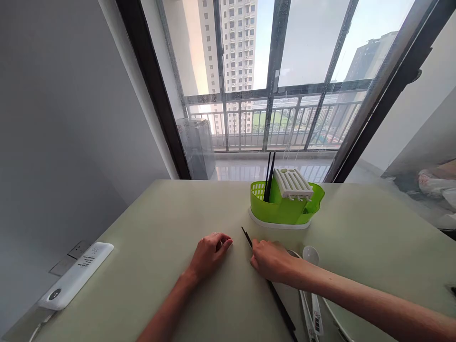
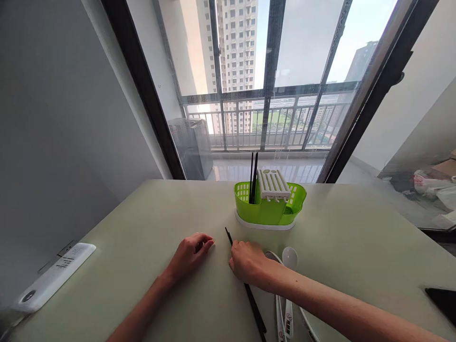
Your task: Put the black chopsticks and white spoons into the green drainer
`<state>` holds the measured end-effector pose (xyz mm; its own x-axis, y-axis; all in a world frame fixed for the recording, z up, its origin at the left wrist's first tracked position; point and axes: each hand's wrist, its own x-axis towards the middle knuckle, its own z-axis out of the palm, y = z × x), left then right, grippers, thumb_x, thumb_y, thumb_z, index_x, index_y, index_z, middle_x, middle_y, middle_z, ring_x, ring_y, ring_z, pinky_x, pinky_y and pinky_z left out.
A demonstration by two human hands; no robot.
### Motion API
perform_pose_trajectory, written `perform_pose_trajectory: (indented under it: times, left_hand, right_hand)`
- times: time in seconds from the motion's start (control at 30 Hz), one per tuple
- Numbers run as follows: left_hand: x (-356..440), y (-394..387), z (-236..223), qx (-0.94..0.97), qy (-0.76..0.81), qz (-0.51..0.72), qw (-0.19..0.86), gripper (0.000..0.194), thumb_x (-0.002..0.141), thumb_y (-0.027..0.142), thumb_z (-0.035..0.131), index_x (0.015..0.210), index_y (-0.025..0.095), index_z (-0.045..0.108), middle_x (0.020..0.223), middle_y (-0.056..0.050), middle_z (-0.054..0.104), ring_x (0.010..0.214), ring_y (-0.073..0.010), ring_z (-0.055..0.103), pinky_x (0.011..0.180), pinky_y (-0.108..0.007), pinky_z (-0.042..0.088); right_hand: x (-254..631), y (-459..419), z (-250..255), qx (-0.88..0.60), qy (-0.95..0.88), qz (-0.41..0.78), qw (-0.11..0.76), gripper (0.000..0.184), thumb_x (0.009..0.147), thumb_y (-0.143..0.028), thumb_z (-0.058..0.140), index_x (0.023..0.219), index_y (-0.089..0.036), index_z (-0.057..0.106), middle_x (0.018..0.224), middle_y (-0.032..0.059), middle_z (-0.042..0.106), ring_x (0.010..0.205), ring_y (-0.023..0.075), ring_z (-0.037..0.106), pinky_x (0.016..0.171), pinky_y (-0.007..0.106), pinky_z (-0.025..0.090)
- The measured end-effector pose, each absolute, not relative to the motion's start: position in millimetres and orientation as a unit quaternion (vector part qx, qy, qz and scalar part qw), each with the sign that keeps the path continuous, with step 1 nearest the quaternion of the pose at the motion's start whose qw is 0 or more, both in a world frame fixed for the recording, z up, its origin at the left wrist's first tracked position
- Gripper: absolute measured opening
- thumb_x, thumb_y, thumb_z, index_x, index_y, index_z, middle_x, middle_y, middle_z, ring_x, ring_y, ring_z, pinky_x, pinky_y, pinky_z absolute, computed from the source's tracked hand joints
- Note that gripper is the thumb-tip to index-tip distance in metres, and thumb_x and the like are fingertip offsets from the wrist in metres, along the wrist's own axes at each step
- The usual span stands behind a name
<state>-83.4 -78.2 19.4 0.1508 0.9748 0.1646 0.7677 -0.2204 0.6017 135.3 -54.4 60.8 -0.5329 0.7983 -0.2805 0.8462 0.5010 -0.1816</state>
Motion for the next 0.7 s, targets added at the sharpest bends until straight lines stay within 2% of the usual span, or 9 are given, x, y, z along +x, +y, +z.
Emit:
perform_pose_trajectory:
  times: [0.13, 0.23, 0.47, 0.57, 0.7]
  left_hand:
    - [-83.0, -79.1, 21.5, 0.729, 0.596, 0.273, 0.199, 0.034, 0.101, 0.047, 0.049, 0.096, 0.021, 0.072, 0.086, -0.003, 0.073, 0.072, -0.0165, 0.061, 0.069, -0.028, 0.046]
    - [-82.3, -80.3, 23.6, 0.729, 0.596, 0.270, 0.201, 0.034, 0.101, 0.045, 0.049, 0.095, 0.021, 0.072, 0.088, -0.003, 0.073, 0.073, -0.0169, 0.061, 0.068, -0.028, 0.045]
    - [-81.7, -82.1, 22.7, 0.724, 0.599, 0.276, 0.203, 0.032, 0.101, 0.044, 0.049, 0.097, 0.022, 0.072, 0.088, -0.003, 0.073, 0.075, -0.0178, 0.062, 0.071, -0.028, 0.046]
    - [-81.5, -82.1, 22.1, 0.726, 0.596, 0.276, 0.203, 0.032, 0.101, 0.044, 0.049, 0.097, 0.021, 0.072, 0.090, -0.004, 0.073, 0.076, -0.0178, 0.062, 0.072, -0.029, 0.046]
    - [-81.4, -81.7, 23.3, 0.729, 0.593, 0.275, 0.203, 0.033, 0.101, 0.044, 0.049, 0.097, 0.021, 0.072, 0.090, -0.004, 0.073, 0.076, -0.0178, 0.062, 0.072, -0.029, 0.046]
  right_hand:
    - [141.5, -46.4, 75.8, 0.456, 0.875, -0.155, 0.045, 0.020, 0.097, -0.023, 0.045, 0.095, -0.016, 0.064, 0.092, 0.0140, 0.076, 0.082, 0.0274, 0.075, 0.055, 0.030, 0.030]
    - [142.0, -36.6, 89.4, 0.441, 0.885, -0.147, -0.003, 0.021, 0.100, -0.027, 0.040, 0.093, -0.020, 0.059, 0.089, 0.0095, 0.075, 0.078, 0.0226, 0.072, 0.056, 0.030, 0.026]
    - [141.9, -20.7, 116.0, 0.345, 0.894, -0.162, -0.238, 0.028, 0.103, -0.034, 0.043, 0.076, -0.025, 0.039, 0.068, -0.0019, 0.058, 0.061, 0.0147, 0.054, 0.059, 0.026, 0.029]
    - [142.8, -19.1, 118.4, 0.314, 0.891, -0.169, -0.281, 0.029, 0.104, -0.036, 0.042, 0.077, -0.024, 0.040, 0.070, -0.0023, 0.056, 0.059, 0.0132, 0.050, 0.059, 0.025, 0.031]
    - [142.2, -21.7, 118.6, 0.308, 0.890, -0.170, -0.290, 0.030, 0.104, -0.036, 0.043, 0.077, -0.023, 0.046, 0.072, -0.0020, 0.058, 0.059, 0.0120, 0.050, 0.059, 0.024, 0.033]
